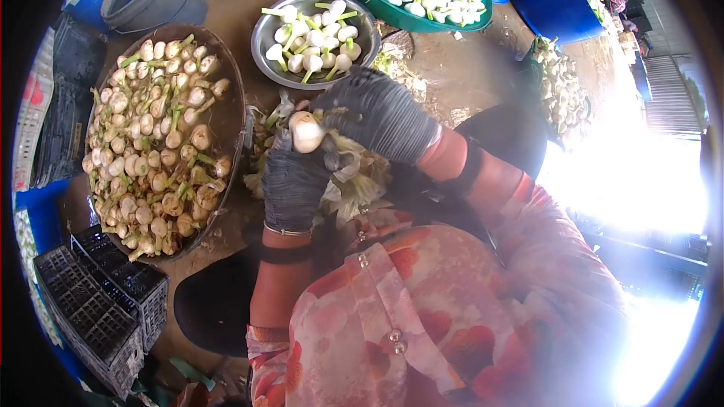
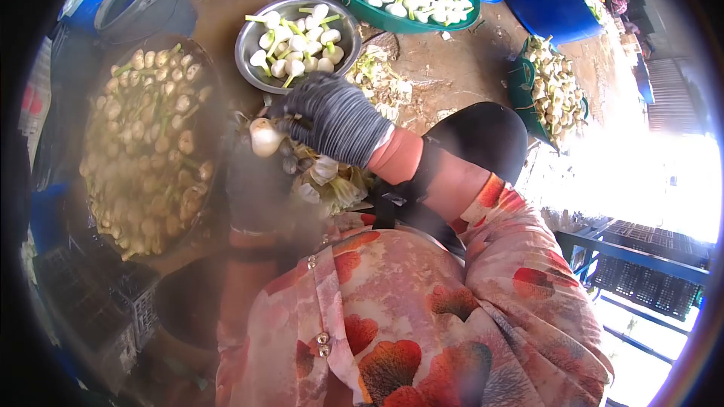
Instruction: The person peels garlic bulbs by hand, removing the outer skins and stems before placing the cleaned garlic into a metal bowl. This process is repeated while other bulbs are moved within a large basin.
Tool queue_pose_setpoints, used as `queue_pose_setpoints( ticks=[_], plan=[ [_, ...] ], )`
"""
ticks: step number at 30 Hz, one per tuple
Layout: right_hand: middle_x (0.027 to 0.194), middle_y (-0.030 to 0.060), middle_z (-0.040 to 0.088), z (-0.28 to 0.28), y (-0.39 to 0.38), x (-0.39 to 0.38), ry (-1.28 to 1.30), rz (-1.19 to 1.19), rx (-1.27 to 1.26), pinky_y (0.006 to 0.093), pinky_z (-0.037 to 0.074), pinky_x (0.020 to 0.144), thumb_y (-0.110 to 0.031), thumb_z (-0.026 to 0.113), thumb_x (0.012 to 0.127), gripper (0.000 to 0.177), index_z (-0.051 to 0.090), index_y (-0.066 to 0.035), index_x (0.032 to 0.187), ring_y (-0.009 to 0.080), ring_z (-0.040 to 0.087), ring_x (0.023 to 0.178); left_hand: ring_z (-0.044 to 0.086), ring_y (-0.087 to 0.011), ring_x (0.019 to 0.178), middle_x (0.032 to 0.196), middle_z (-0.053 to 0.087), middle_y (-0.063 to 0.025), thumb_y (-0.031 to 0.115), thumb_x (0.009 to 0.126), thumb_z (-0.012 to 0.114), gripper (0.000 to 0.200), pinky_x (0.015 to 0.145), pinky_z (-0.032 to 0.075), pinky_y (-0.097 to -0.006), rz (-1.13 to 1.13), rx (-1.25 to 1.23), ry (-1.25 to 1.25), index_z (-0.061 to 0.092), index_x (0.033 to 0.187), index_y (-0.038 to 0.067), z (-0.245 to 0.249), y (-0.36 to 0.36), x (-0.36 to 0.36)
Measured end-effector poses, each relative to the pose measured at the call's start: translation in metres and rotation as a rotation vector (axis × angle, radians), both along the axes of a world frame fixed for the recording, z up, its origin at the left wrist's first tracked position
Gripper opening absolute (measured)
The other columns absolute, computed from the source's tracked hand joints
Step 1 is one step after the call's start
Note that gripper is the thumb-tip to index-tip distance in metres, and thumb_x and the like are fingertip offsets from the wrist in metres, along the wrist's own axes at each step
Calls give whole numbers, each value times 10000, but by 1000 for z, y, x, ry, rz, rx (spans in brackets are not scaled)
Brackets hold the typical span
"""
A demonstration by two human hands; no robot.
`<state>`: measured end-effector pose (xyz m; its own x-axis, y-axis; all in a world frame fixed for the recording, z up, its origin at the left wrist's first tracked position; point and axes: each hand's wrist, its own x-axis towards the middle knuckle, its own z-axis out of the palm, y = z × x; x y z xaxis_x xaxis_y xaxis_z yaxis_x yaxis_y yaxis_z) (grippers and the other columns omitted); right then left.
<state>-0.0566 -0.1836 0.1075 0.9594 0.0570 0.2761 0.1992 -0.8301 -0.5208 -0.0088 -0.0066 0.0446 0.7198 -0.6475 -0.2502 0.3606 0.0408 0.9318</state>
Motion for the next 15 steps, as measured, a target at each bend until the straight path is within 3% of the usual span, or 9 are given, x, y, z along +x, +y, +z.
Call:
queue_pose_setpoints(
  ticks=[2, 3, 4, 5, 7, 8, 10, 13, 15],
  plan=[
    [946, 114, 692, 1, 5, -1, 39, -7, -13, 421, 513, 868, -230, 698, 871, 244, 723, -106, 1079, 309, 648, 893, 646, -228, 920, 1064, 640, -95, 334, 910, 675, 573, 780, 555, -380, -63, -595, 597, 463, 1360, 50, -7, 4, 5],
    [928, 109, 693, 0, 8, -1, 60, -6, -16, 421, 515, 859, -235, 700, 869, 243, 725, -108, 1075, 307, 648, 886, 640, -214, 917, 1073, 634, -88, 329, 913, 673, 571, 780, 555, -373, -6, -556, 574, 461, 1361, 45, -5, 3, 1],
    [756, 136, 668, -8, 13, 1, -85, -69, -20, 446, 501, 730, -271, 665, 845, 188, 706, -90, 818, 328, 638, 753, 634, -201, 914, 1081, 628, -82, 324, 916, 671, 569, 779, 555, -366, 50, -515, 554, 459, 1361, 40, -2, -1, -7],
    [754, 142, 668, -10, 17, 3, -50, -106, -42, 449, 504, 716, -269, 668, 838, 187, 701, -87, 810, 335, 637, 743, 628, -187, 910, 1090, 622, -75, 320, 920, 669, 566, 778, 555, -359, 103, -472, 536, 458, 1362, 36, 1, -3, -12],
    [751, 153, 666, -13, 19, 2, 22, -195, -84, 454, 508, 687, -264, 675, 826, 187, 690, -80, 793, 348, 635, 722, 605, -171, 963, 1142, 595, -69, 299, 915, 672, 591, 824, 542, -341, -8, -406, 423, 436, 1386, 30, -21, 2, -10],
    [753, 175, 664, -14, 16, 2, 57, -173, 39, 463, 510, 681, -270, 669, 826, 212, 686, -61, 795, 371, 638, 728, 592, -170, 994, 1168, 580, -71, 288, 911, 673, 605, 851, 530, -334, -40, -346, 319, 425, 1398, 27, -21, 5, -9],
    [760, 132, 638, -35, 8, 2, 134, -105, 7, 427, 531, 653, -212, 677, 825, 142, 659, -72, 842, 336, 648, 725, 565, -174, 1061, 1222, 551, -79, 266, 902, 677, 637, 910, 504, -324, -74, -196, 63, 402, 1422, 21, -17, 11, -7],
    [784, 159, 650, -49, -1, 1, 287, -122, 19, 448, 535, 649, -217, 637, 863, 168, 640, -63, 929, 350, 660, 748, 528, -199, 1144, 1291, 514, -112, 228, 884, 689, 691, 991, 452, -322, -153, 13, -234, 363, 1453, 10, -6, 11, -1],
    [823, 191, 666, -20, 11, -4, 348, -263, 45, 471, 531, 666, -250, 606, 890, 207, 638, -55, 955, 369, 665, 783, 515, -212, 1174, 1321, 500, -135, 214, 879, 693, 714, 1018, 432, -331, -174, 100, -342, 346, 1466, 5, -6, 8, 0]
  ],
)
